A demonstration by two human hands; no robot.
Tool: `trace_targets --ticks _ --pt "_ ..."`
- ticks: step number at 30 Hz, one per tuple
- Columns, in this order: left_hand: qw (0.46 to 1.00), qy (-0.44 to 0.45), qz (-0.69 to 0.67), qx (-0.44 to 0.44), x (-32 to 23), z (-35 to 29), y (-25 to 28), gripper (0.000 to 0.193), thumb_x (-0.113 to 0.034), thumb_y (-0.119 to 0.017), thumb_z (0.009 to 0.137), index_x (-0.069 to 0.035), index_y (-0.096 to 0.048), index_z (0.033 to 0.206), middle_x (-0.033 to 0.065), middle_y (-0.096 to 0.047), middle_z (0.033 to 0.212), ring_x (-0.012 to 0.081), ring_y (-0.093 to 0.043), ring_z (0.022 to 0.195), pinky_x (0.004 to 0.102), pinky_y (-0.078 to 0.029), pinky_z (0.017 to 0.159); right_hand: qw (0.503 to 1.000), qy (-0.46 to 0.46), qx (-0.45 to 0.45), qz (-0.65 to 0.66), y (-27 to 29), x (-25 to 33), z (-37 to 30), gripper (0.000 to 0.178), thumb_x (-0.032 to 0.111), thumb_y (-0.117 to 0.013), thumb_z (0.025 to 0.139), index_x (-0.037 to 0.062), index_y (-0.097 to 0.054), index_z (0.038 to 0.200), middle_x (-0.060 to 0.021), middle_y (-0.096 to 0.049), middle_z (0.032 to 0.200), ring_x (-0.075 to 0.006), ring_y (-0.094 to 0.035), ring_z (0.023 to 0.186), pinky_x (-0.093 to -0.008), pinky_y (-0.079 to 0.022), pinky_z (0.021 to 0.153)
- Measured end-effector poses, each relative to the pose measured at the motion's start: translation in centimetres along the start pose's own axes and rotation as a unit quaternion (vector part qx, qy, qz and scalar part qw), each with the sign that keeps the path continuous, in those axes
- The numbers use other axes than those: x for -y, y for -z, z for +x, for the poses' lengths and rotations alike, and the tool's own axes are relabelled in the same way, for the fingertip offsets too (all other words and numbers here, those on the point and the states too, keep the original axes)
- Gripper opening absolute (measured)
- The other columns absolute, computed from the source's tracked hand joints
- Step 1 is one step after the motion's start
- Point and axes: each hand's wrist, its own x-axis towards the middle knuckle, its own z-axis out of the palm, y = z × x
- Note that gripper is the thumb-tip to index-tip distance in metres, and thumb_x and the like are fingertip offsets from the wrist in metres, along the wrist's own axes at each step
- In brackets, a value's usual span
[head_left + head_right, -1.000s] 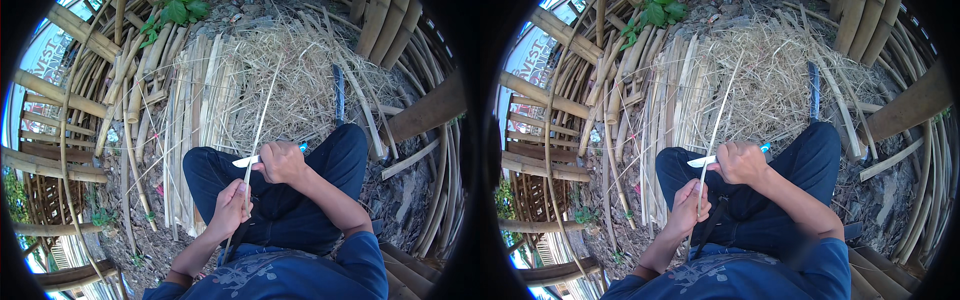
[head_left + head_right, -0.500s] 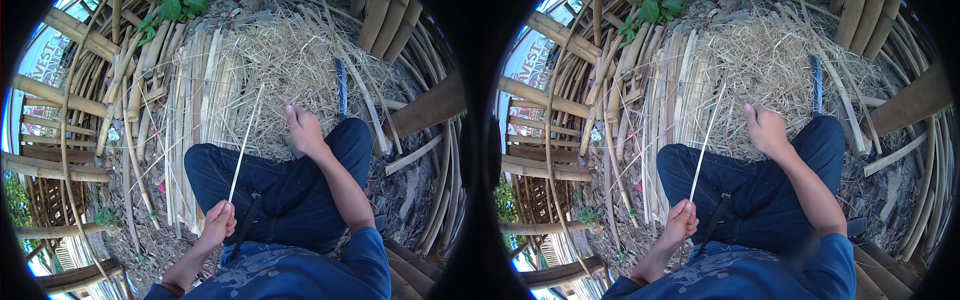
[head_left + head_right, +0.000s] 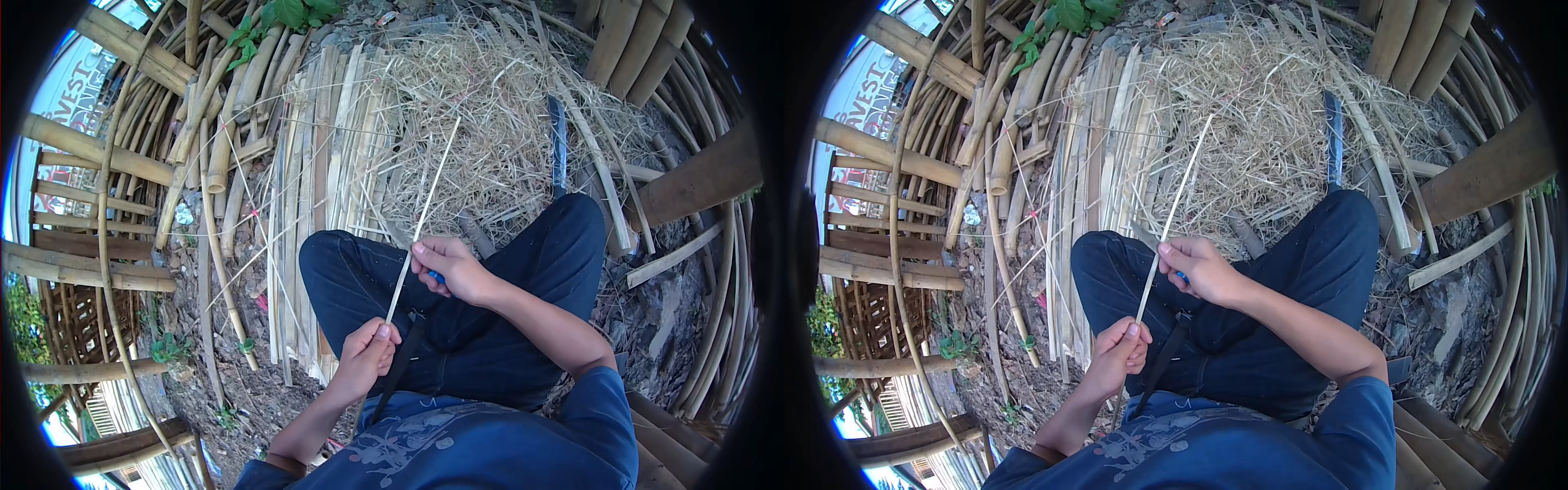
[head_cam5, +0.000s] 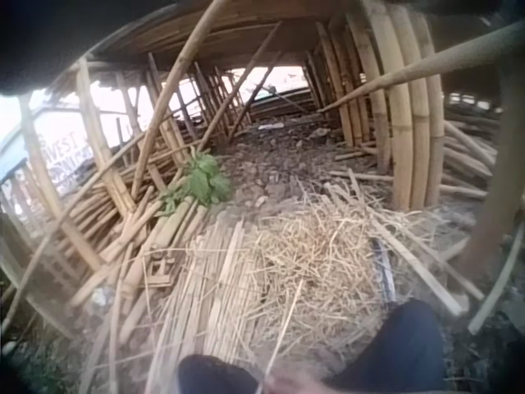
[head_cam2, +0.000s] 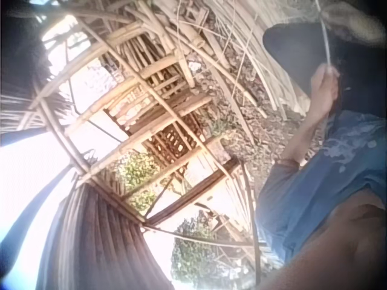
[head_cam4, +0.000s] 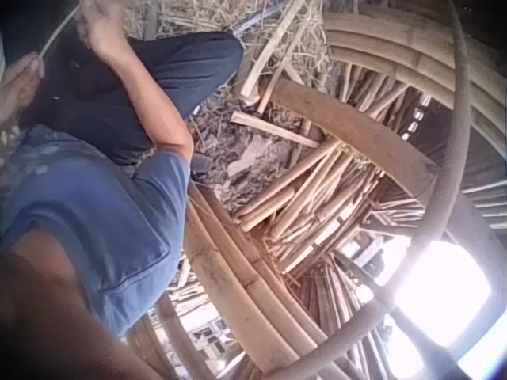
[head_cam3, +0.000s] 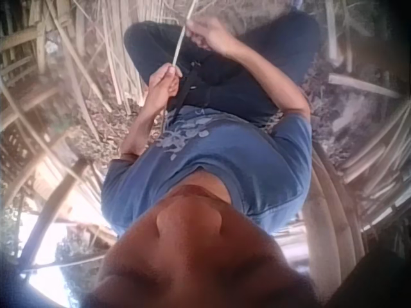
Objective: Shaving a thin strip of bamboo with a knife to prepare it for weaving or construction.
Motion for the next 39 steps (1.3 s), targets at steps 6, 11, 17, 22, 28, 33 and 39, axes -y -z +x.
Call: trace_targets --ticks 6,11,17,22,28,33,39 --pt "0.991 -0.073 0.092 -0.059 0.3 0.5 -0.5 0.030 -0.026 -0.036 0.106 -0.005 -0.047 0.087 -0.0048 -0.031 0.061 0.0025 -0.026 0.048 0.0201 -0.022 0.042 0.989 -0.088 0.099 -0.066 -1.7 0.2 -0.8 0.037 0.033 -0.057 0.097 0.0024 -0.063 0.077 0.0010 -0.052 0.055 -0.0046 -0.044 0.045 -0.0215 -0.032 0.040" --pt "0.979 -0.090 0.162 -0.083 -0.1 -0.2 -1.0 0.031 -0.025 -0.036 0.106 -0.005 -0.046 0.085 -0.0062 -0.028 0.058 0.0021 -0.023 0.045 0.0209 -0.020 0.040 0.993 0.028 -0.002 -0.118 -1.3 -0.1 -0.8 0.034 0.025 -0.059 0.097 -0.0009 -0.064 0.075 0.0002 -0.054 0.056 -0.0044 -0.043 0.048 -0.0230 -0.033 0.044" --pt "0.986 -0.051 0.116 -0.110 0.7 -3.3 0.4 0.031 -0.024 -0.038 0.105 -0.004 -0.049 0.083 -0.0068 -0.033 0.058 0.0013 -0.028 0.049 0.0205 -0.023 0.044 0.992 -0.034 -0.081 -0.092 3.8 3.0 0.2 0.035 0.031 -0.055 0.098 0.0046 -0.059 0.076 0.0023 -0.047 0.055 -0.0044 -0.038 0.044 -0.0217 -0.029 0.039" --pt "0.999 -0.015 -0.014 -0.048 0.0 -2.3 0.7 0.032 -0.025 -0.038 0.105 -0.004 -0.049 0.084 -0.0047 -0.032 0.060 0.0031 -0.028 0.049 0.0204 -0.023 0.044 0.994 -0.005 -0.072 0.080 0.1 0.8 -0.2 0.040 0.041 -0.054 0.098 0.0032 -0.059 0.085 0.0028 -0.045 0.055 -0.0042 -0.038 0.045 -0.0207 -0.029 0.039" --pt "0.993 0.069 -0.082 0.051 0.4 -1.7 1.1 0.033 -0.028 -0.039 0.104 -0.002 -0.052 0.088 -0.0027 -0.035 0.061 0.0050 -0.031 0.051 0.0199 -0.026 0.046 0.982 0.075 -0.110 0.134 0.4 1.6 0.2 0.028 0.029 -0.066 0.093 0.0023 -0.058 0.090 0.0041 -0.044 0.057 -0.0038 -0.038 0.045 -0.0205 -0.030 0.040" --pt "0.995 0.043 -0.066 0.065 -0.3 -0.1 -0.1 0.032 -0.028 -0.041 0.104 0.000 -0.054 0.094 -0.0017 -0.038 0.064 0.0045 -0.032 0.053 0.0194 -0.027 0.047 0.986 0.096 -0.106 0.089 0.3 1.9 -0.3 0.027 0.027 -0.065 0.093 0.0022 -0.057 0.087 0.0036 -0.045 0.059 -0.0035 -0.038 0.046 -0.0211 -0.031 0.041" --pt "0.998 0.002 -0.061 0.022 -1.9 1.7 -0.7 0.030 -0.025 -0.039 0.105 0.000 -0.054 0.096 -0.0034 -0.035 0.062 0.0032 -0.029 0.050 0.0191 -0.021 0.043 0.959 0.180 -0.064 -0.210 -1.0 0.0 -1.7 0.044 0.040 -0.045 0.101 0.0016 -0.056 0.084 -0.0050 -0.050 0.057 -0.0154 -0.051 0.052 -0.0328 -0.040 0.050"
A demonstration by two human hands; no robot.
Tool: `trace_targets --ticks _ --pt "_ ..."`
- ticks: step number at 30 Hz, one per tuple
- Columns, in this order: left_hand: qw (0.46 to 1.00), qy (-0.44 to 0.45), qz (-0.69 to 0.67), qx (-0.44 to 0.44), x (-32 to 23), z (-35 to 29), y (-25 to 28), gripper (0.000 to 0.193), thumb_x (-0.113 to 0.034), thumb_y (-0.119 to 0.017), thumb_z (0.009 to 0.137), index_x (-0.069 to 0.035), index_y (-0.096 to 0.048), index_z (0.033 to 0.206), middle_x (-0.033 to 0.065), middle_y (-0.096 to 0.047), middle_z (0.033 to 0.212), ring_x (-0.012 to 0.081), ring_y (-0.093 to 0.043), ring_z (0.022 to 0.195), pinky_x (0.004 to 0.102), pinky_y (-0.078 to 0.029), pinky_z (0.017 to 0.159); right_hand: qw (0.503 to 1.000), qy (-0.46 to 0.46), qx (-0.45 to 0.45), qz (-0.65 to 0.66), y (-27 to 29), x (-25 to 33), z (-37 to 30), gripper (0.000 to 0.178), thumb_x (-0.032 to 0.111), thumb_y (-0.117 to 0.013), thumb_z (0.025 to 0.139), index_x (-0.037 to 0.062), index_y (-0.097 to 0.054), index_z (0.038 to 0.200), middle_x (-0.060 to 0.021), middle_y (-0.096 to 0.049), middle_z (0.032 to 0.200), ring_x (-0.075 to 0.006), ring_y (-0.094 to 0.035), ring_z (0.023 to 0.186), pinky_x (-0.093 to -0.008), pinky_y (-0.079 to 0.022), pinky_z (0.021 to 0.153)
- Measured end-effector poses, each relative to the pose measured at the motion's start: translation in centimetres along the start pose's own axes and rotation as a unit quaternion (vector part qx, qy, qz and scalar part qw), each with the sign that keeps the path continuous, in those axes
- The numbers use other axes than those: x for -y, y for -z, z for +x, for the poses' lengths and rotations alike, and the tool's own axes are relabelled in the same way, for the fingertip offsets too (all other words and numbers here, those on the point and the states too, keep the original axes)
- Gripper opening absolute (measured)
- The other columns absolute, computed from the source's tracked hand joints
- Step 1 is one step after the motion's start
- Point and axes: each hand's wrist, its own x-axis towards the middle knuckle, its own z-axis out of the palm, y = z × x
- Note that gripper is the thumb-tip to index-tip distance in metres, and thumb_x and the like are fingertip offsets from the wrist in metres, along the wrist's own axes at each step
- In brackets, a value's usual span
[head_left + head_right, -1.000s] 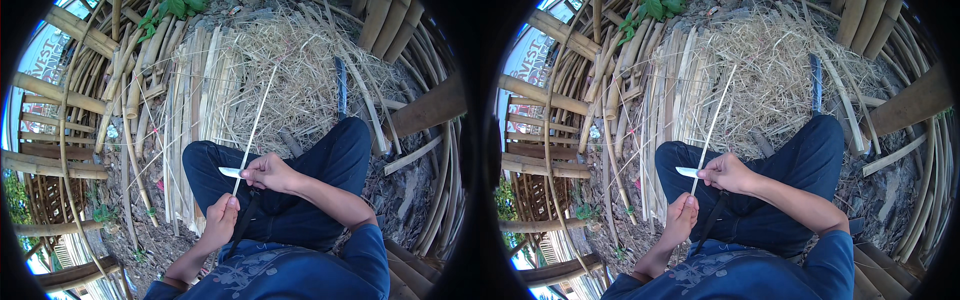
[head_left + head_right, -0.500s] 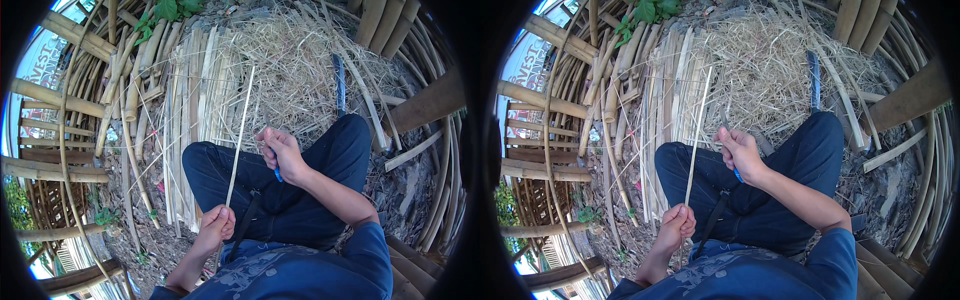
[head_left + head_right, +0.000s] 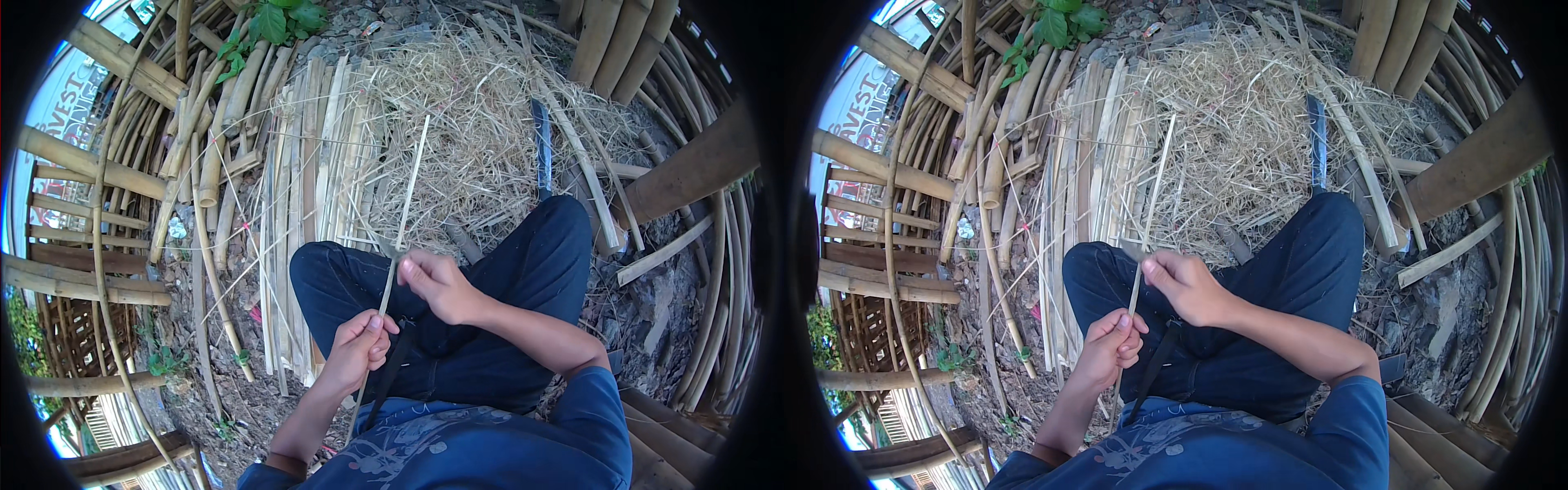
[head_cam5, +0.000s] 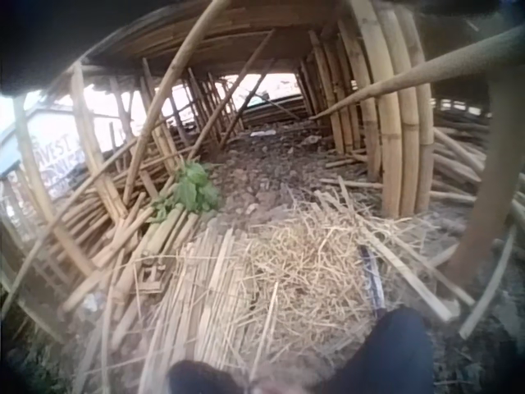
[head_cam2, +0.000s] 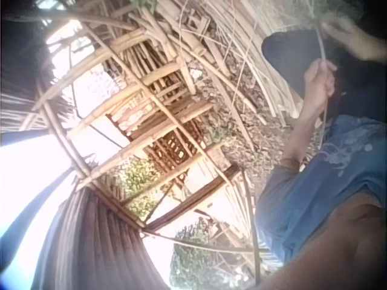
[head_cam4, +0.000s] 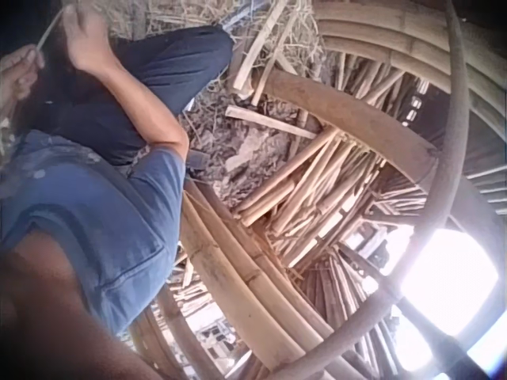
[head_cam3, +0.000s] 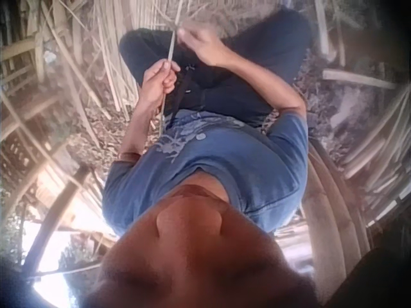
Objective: Shaving a thin strip of bamboo with a knife to prepare it for weaving or construction.
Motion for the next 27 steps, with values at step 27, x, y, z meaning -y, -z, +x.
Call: trace_targets --ticks 27 --pt "0.999 0.029 0.042 0.008 0.2 -3.0 0.7 0.033 -0.027 -0.040 0.104 -0.002 -0.051 0.087 -0.0040 -0.030 0.057 0.0034 -0.024 0.044 0.0219 -0.018 0.040 0.922 0.123 -0.033 -0.367 3.6 1.0 1.7 0.044 0.037 -0.048 0.098 0.0006 -0.055 0.074 -0.0190 -0.056 0.056 -0.0411 -0.057 0.053 -0.0494 -0.045 0.053"
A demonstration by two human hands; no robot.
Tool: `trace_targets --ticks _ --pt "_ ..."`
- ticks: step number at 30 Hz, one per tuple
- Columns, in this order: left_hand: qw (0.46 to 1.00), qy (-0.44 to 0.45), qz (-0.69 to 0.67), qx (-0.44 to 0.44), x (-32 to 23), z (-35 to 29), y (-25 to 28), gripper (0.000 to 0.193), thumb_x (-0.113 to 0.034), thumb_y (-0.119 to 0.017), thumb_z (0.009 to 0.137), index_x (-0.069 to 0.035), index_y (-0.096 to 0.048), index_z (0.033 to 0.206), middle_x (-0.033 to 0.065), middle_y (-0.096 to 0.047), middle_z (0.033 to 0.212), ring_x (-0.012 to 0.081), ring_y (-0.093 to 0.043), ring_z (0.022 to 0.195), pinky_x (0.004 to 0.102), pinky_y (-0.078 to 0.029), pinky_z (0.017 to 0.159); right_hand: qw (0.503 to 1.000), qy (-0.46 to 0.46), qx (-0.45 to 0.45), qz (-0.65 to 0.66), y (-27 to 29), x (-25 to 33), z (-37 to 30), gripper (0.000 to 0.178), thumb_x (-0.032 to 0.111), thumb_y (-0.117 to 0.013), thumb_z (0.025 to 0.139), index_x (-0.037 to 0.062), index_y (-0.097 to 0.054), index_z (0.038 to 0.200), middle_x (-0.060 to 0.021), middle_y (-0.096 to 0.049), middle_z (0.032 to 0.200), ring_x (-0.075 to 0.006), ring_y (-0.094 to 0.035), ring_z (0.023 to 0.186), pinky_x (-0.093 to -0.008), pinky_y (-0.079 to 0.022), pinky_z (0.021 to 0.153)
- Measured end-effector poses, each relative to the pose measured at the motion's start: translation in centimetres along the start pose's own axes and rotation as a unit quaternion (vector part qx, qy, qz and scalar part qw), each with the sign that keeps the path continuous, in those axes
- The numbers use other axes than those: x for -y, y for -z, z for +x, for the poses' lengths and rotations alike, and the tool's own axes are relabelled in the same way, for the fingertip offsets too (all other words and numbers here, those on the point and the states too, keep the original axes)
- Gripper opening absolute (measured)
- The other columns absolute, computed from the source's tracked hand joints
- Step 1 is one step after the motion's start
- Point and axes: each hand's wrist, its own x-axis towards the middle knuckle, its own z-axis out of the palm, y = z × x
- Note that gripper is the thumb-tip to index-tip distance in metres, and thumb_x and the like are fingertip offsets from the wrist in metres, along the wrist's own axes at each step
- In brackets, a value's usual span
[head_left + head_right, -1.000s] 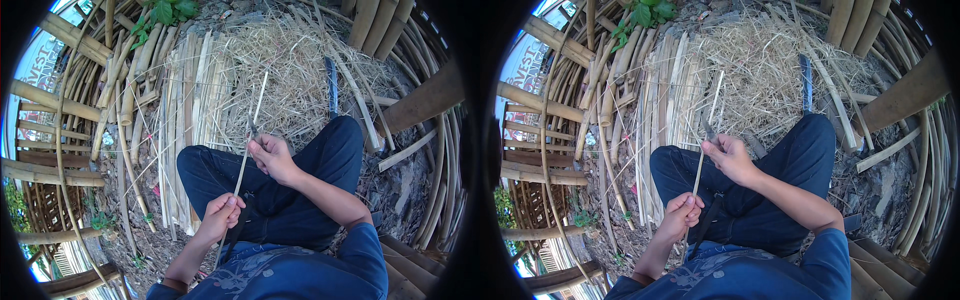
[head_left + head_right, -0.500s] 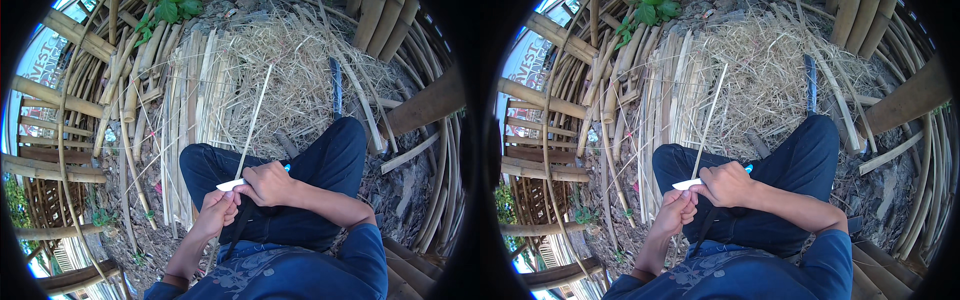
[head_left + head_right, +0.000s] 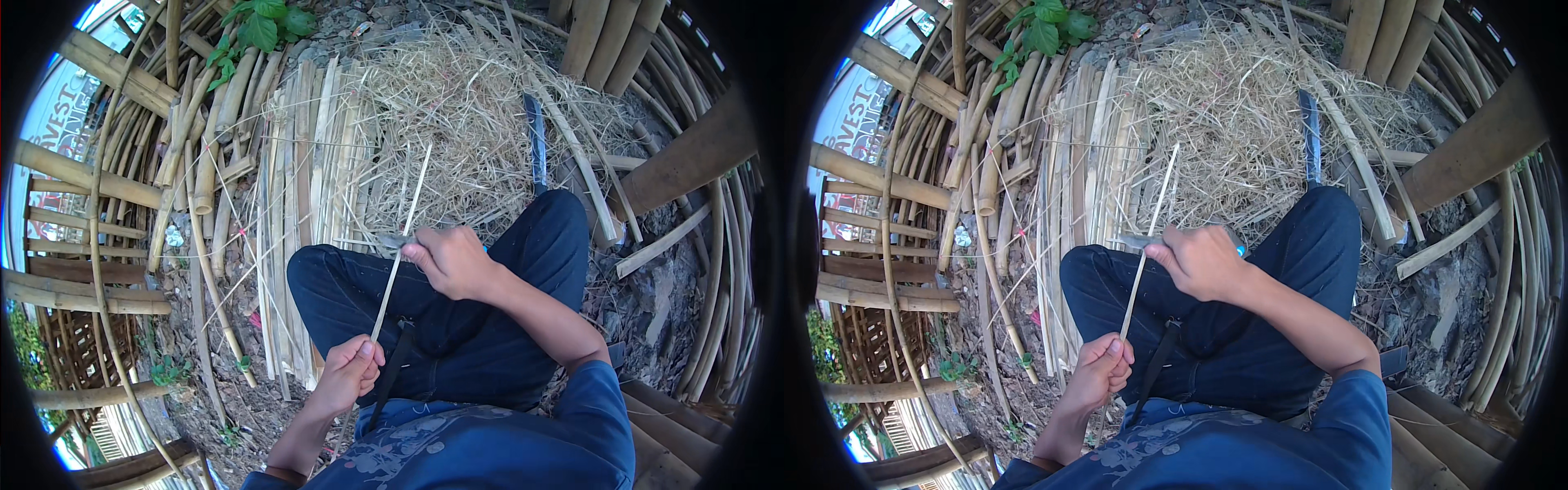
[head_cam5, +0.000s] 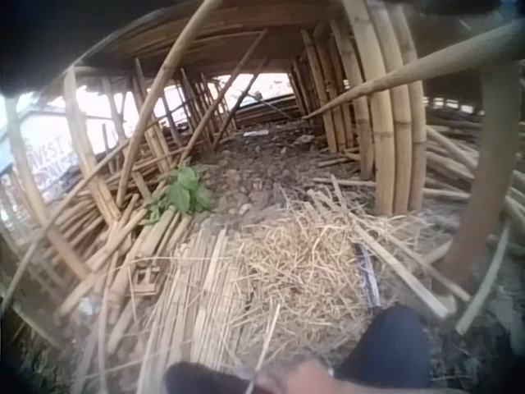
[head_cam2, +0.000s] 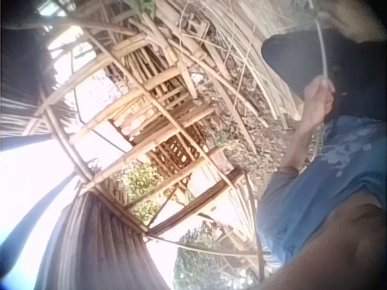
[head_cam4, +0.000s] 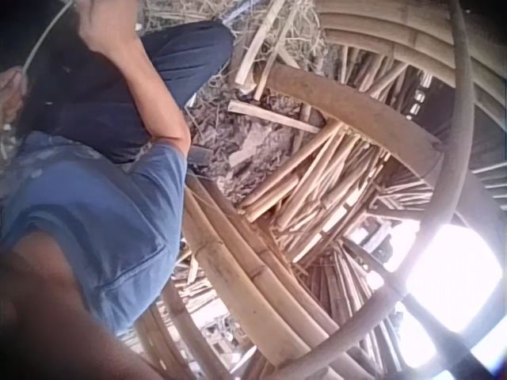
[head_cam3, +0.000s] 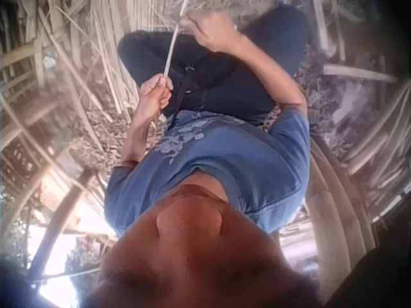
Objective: Shaving a thin strip of bamboo with a knife to prepare it for weaving or construction.
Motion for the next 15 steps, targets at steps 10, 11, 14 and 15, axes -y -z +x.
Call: trace_targets --ticks 10,11,14,15 --pt "0.975 -0.068 0.194 -0.080 1.7 -1.7 0.3 0.027 -0.017 -0.041 0.104 -0.002 -0.054 0.086 -0.0041 -0.038 0.057 0.0021 -0.031 0.049 0.0218 -0.025 0.044 1.000 -0.006 0.015 -0.019 2.1 -0.5 0.3 0.047 0.037 -0.044 0.099 0.0003 -0.059 0.076 -0.0196 -0.055 0.054 -0.0410 -0.059 0.056 -0.0499 -0.046 0.056" --pt "0.975 -0.069 0.196 -0.081 1.8 -1.7 0.2 0.027 -0.017 -0.041 0.104 -0.002 -0.054 0.086 -0.0041 -0.038 0.057 0.0021 -0.031 0.049 0.0218 -0.025 0.044 1.000 -0.006 0.013 -0.019 2.3 -0.8 0.5 0.047 0.037 -0.044 0.099 0.0003 -0.059 0.076 -0.0196 -0.055 0.054 -0.0410 -0.059 0.056 -0.0499 -0.046 0.056" --pt "0.946 -0.122 0.282 -0.106 2.3 -2.3 -0.1 0.025 -0.014 -0.043 0.102 -0.001 -0.055 0.085 -0.0011 -0.043 0.057 0.0042 -0.037 0.050 0.0236 -0.030 0.046 0.993 -0.114 -0.034 -0.013 3.8 -2.5 1.7 0.048 0.038 -0.041 0.100 -0.0002 -0.060 0.077 -0.0214 -0.056 0.057 -0.0426 -0.059 0.059 -0.0507 -0.047 0.060" --pt "0.931 -0.143 0.314 -0.119 2.3 -2.2 -0.3 0.026 -0.017 -0.043 0.103 -0.002 -0.055 0.086 -0.0022 -0.042 0.056 0.0041 -0.037 0.049 0.0235 -0.029 0.045 0.993 -0.113 -0.036 -0.013 3.9 -2.1 1.6 0.048 0.038 -0.041 0.100 -0.0002 -0.060 0.077 -0.0214 -0.056 0.057 -0.0426 -0.059 0.059 -0.0507 -0.047 0.060"
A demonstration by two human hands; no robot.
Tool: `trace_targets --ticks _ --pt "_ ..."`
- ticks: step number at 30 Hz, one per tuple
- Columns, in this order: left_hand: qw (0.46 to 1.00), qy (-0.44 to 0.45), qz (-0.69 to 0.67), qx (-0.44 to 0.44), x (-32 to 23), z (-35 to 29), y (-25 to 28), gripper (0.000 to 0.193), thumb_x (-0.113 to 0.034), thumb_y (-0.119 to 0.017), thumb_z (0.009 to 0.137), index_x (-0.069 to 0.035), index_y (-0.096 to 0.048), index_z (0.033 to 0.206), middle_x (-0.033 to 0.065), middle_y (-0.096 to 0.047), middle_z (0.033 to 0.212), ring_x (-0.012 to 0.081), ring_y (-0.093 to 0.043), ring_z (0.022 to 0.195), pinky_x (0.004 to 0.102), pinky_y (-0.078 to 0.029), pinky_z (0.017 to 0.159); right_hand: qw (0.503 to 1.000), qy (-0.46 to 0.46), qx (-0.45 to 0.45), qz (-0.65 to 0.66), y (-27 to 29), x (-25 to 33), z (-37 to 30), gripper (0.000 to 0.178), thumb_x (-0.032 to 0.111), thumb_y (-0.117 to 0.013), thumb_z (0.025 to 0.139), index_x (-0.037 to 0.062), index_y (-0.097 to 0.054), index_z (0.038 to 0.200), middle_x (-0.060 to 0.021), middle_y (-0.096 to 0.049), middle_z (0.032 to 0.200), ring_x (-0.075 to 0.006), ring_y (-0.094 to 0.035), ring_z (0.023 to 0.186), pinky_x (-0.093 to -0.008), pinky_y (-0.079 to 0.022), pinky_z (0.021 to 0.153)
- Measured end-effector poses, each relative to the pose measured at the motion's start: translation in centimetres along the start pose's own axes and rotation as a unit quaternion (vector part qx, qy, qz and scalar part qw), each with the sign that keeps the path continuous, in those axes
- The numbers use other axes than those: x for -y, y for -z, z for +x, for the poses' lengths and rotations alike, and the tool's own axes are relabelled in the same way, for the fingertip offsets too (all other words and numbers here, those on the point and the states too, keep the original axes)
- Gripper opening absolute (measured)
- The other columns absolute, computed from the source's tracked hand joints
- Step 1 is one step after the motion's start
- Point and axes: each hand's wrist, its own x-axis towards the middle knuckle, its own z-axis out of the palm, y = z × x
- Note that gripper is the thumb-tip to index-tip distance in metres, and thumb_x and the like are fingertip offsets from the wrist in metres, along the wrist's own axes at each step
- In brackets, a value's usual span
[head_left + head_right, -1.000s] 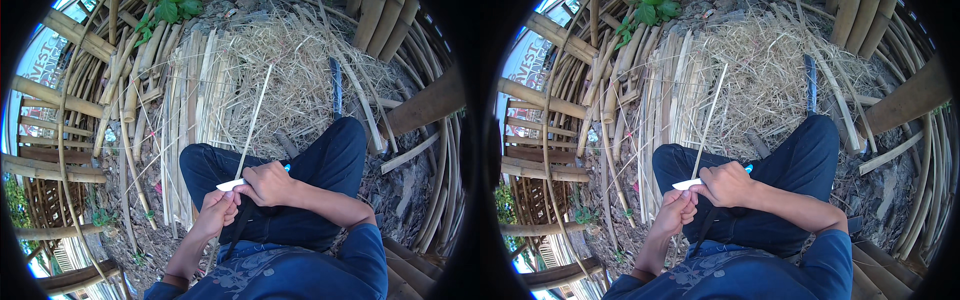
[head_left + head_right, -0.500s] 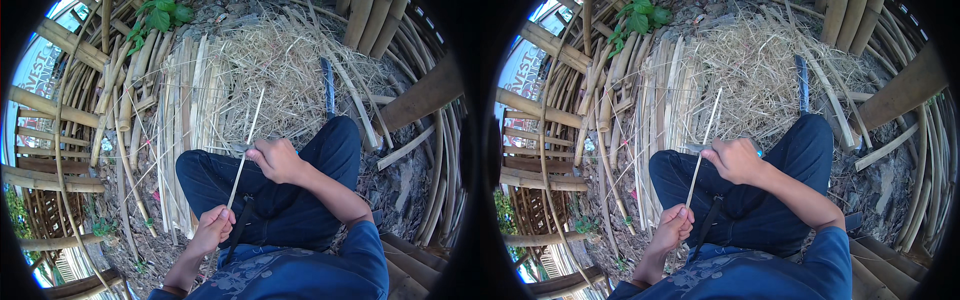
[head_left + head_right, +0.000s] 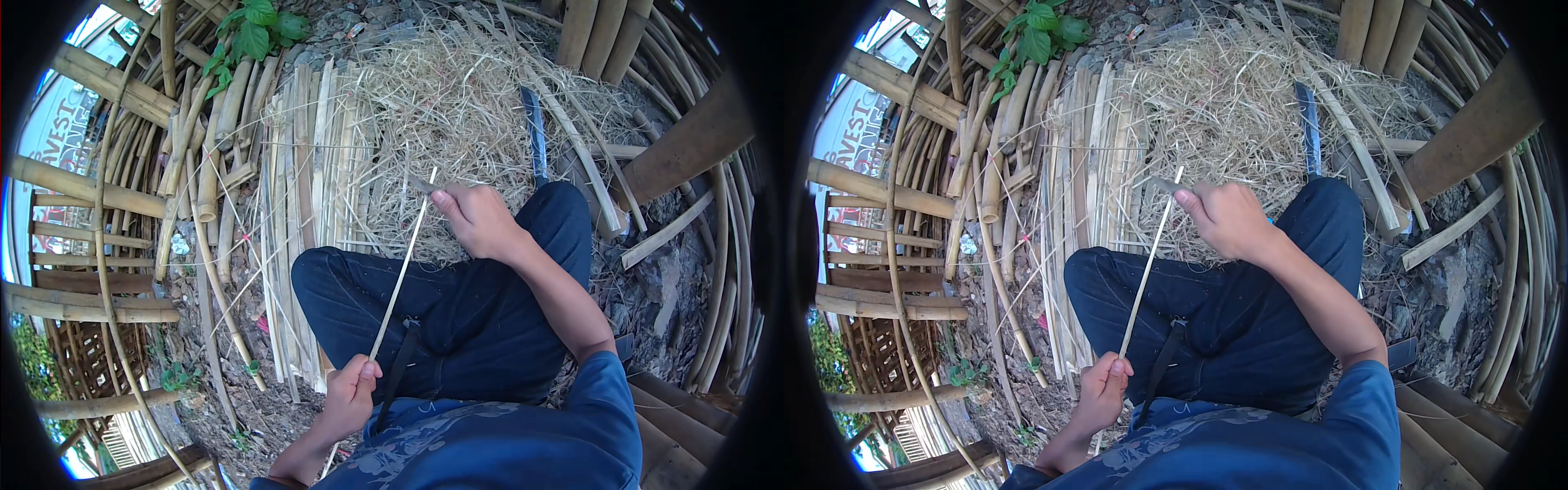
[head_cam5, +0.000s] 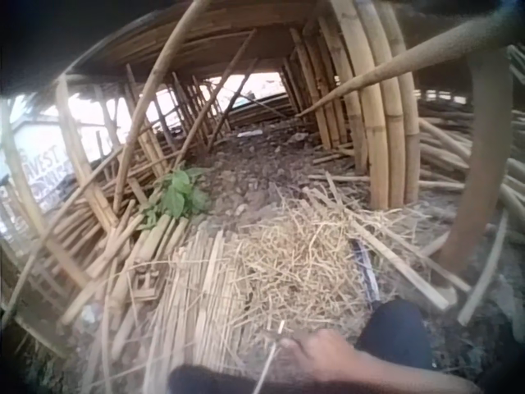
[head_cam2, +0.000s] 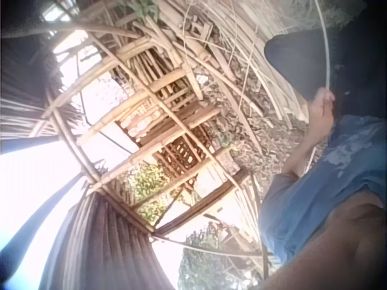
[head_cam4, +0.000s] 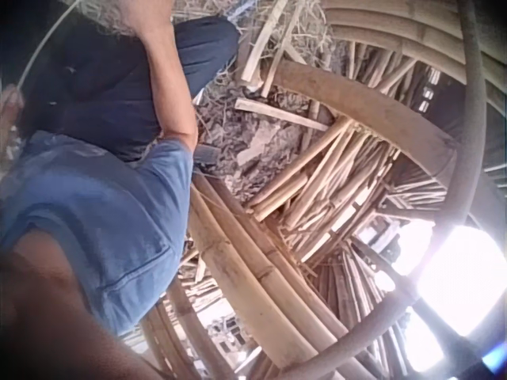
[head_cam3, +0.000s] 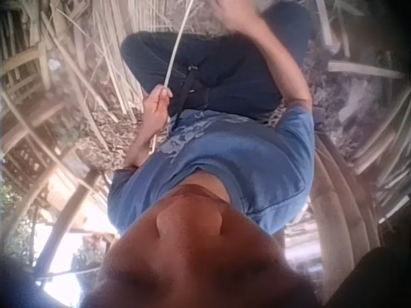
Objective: Shaving a thin strip of bamboo with a knife to prepare it for weaving or construction.
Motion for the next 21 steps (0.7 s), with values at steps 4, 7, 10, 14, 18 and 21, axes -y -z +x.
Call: trace_targets --ticks 4,7,10,14,18,21 --pt "0.994 -0.053 0.081 -0.054 -0.2 0.1 -0.2 0.028 -0.019 -0.043 0.103 -0.002 -0.057 0.086 -0.0031 -0.042 0.056 0.0047 -0.038 0.050 0.0250 -0.030 0.046 1.000 -0.002 0.028 0.009 -0.1 -0.6 -0.1 0.055 0.042 -0.037 0.101 -0.0024 -0.063 0.082 -0.0251 -0.058 0.062 -0.0444 -0.060 0.066 -0.0503 -0.048 0.068" --pt "0.990 -0.046 0.123 -0.044 0.2 0.3 1.4 0.026 -0.017 -0.044 0.103 -0.002 -0.057 0.086 -0.0037 -0.042 0.057 0.0051 -0.037 0.050 0.0251 -0.031 0.047 0.975 -0.216 -0.057 -0.007 3.1 -6.4 3.4 0.064 0.049 -0.036 0.100 -0.0049 -0.061 0.077 -0.0214 -0.058 0.061 -0.0371 -0.061 0.063 -0.0447 -0.047 0.066" --pt "0.991 0.012 0.079 -0.107 2.1 1.6 3.5 0.026 -0.016 -0.044 0.102 -0.003 -0.058 0.086 -0.0043 -0.042 0.058 0.0047 -0.035 0.051 0.0234 -0.029 0.047 0.944 -0.227 -0.166 0.172 3.6 -6.4 2.9 0.048 0.044 -0.050 0.097 -0.0011 -0.058 0.082 -0.0103 -0.053 0.058 -0.0206 -0.050 0.055 -0.0348 -0.042 0.059" --pt "0.990 -0.013 -0.043 -0.136 0.6 4.1 6.3 0.026 -0.018 -0.041 0.103 -0.002 -0.059 0.092 -0.0039 -0.041 0.061 0.0036 -0.034 0.053 0.0221 -0.029 0.048 0.979 -0.137 -0.125 -0.087 1.4 -5.4 -4.3 0.034 0.031 -0.062 0.093 -0.0018 -0.055 0.087 -0.0146 -0.051 0.058 -0.0257 -0.046 0.052 -0.0365 -0.041 0.055" --pt "0.972 -0.021 -0.186 -0.141 -3.3 6.8 9.3 0.026 -0.018 -0.037 0.104 -0.001 -0.056 0.100 -0.0034 -0.039 0.064 0.0031 -0.030 0.050 0.0193 -0.026 0.046 0.987 -0.132 -0.086 0.024 0.0 -3.3 -4.8 0.032 0.026 -0.061 0.094 -0.0024 -0.054 0.080 -0.0171 -0.049 0.058 -0.0294 -0.045 0.050 -0.0394 -0.040 0.053" --pt "0.963 -0.023 -0.262 -0.062 -6.8 9.9 11.7 0.023 -0.015 -0.038 0.103 0.000 -0.055 0.101 -0.0027 -0.039 0.066 0.0041 -0.032 0.051 0.0197 -0.027 0.046 0.980 -0.103 -0.008 0.172 -2.3 -0.7 -4.4 0.023 0.020 -0.061 0.095 -0.0006 -0.062 0.084 -0.0047 -0.050 0.056 -0.0143 -0.042 0.047 -0.0292 -0.035 0.047"
